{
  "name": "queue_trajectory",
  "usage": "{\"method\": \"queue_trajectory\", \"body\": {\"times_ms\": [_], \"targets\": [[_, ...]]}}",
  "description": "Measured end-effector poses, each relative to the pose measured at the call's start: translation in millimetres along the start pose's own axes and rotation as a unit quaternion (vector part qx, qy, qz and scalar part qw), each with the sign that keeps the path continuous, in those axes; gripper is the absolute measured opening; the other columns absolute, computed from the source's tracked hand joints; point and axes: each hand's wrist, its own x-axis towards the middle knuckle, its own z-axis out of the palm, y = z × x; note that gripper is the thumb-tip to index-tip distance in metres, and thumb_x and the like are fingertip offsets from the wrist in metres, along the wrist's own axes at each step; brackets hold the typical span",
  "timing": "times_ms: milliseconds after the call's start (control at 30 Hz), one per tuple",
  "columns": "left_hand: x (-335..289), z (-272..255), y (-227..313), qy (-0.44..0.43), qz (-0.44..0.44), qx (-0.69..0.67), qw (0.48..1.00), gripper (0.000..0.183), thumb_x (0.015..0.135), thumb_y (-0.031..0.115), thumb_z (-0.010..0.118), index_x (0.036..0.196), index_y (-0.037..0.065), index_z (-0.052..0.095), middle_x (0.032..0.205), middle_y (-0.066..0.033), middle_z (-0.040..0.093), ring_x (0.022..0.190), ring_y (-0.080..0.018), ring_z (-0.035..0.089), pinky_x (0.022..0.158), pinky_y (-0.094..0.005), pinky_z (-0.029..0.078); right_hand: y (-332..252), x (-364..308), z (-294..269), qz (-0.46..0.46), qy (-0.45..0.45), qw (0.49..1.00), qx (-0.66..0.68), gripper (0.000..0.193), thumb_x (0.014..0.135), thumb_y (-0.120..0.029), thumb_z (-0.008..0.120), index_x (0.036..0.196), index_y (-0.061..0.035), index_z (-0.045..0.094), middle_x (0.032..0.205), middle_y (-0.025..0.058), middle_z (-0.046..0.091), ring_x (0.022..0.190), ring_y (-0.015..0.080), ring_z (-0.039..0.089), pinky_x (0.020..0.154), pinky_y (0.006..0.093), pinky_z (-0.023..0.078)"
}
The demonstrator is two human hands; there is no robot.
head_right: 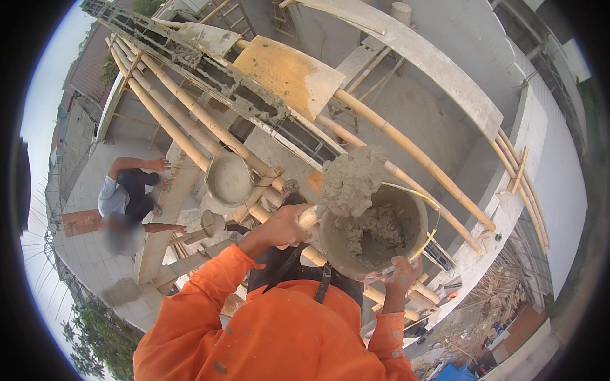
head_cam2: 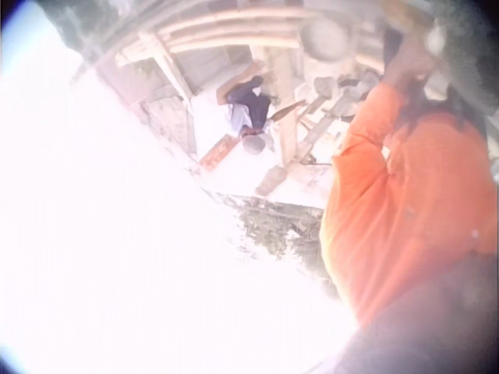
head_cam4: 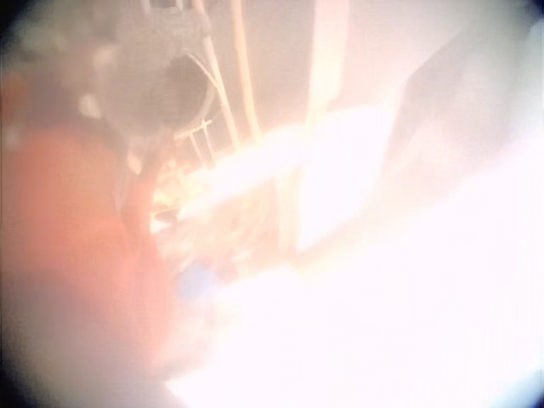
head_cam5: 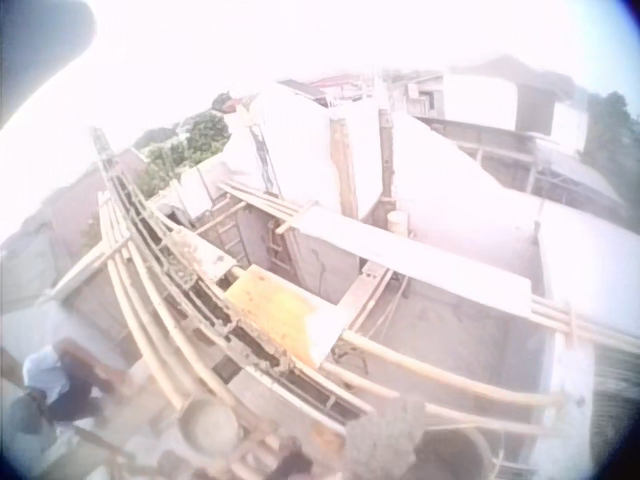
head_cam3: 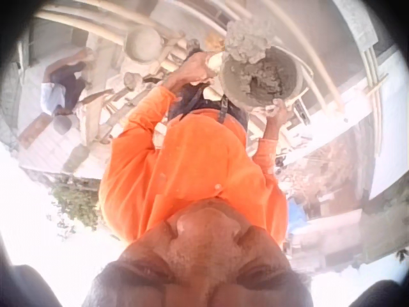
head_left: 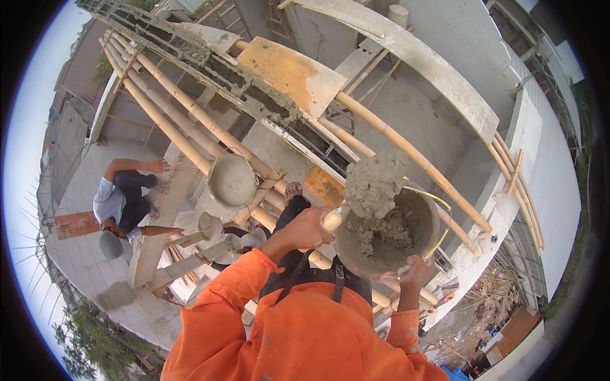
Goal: The person scoops cement from a bucket using a trowel and applies it to a concrete beam on a construction site. They repeatedly transfer the cement from the bucket to the beam, smoothing it along the surface while standing on bamboo scaffolding.
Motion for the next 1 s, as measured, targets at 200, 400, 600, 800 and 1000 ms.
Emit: {"method": "queue_trajectory", "body": {"times_ms": [200,400,600,800,1000], "targets": [[71,-75,-44,0.076,0.169,-0.319,0.93,0.034,0.067,0.005,0.062,0.099,-0.003,0.059,0.072,-0.0068,0.06,0.061,-0.0146,0.058,0.051,-0.0292,0.047,10,-8,-10,0.021,0.092,0.994,-0.059,0.06,0.059,0.004,0.051,0.119,0.0033,0.049,0.091,0.0058,0.053,0.071,0.0158,0.049,0.063,0.0241,0.042],[185,-148,-115,-0.073,0.334,-0.62,0.707,0.028,0.072,0.012,0.057,0.096,-0.003,0.059,0.067,-0.0113,0.06,0.051,-0.0225,0.057,0.05,-0.0347,0.05,15,-5,-13,0.05,0.072,0.989,-0.118,0.059,0.058,0.005,0.05,0.117,0.0031,0.049,0.09,0.0061,0.054,0.072,0.0165,0.049,0.063,0.0242,0.042],[118,-175,-73,-0.016,0.304,-0.51,0.804,0.035,0.074,0.009,0.06,0.107,-0.001,0.052,0.065,-0.0102,0.057,0.049,-0.0214,0.056,0.044,-0.0329,0.049,27,-10,-36,0.054,0.074,0.985,-0.148,0.064,0.054,0.005,0.05,0.118,0.0036,0.048,0.099,0.0092,0.054,0.085,0.021,0.053,0.074,0.0276,0.046],[79,-166,-98,0.261,0.129,-0.395,0.871,0.036,0.074,0.002,0.061,0.108,0.002,0.049,0.063,-0.0092,0.053,0.047,-0.0187,0.053,0.036,-0.032,0.046,39,-8,-23,0.064,0.059,0.991,-0.103,0.059,0.057,0.005,0.052,0.116,0.0036,0.048,0.095,0.0065,0.054,0.077,0.0177,0.051,0.068,0.0266,0.045],[102,-157,-102,0.224,0.061,-0.447,0.864,0.026,0.076,-0.001,0.055,0.101,0.001,0.05,0.069,-0.0068,0.052,0.052,-0.0171,0.052,0.04,-0.0312,0.047,38,-11,-7,0.074,0.08,0.989,-0.103,0.054,0.059,0.006,0.054,0.113,0.0026,0.052,0.086,0.0025,0.053,0.071,0.0128,0.05,0.06,0.0248,0.043]]}}
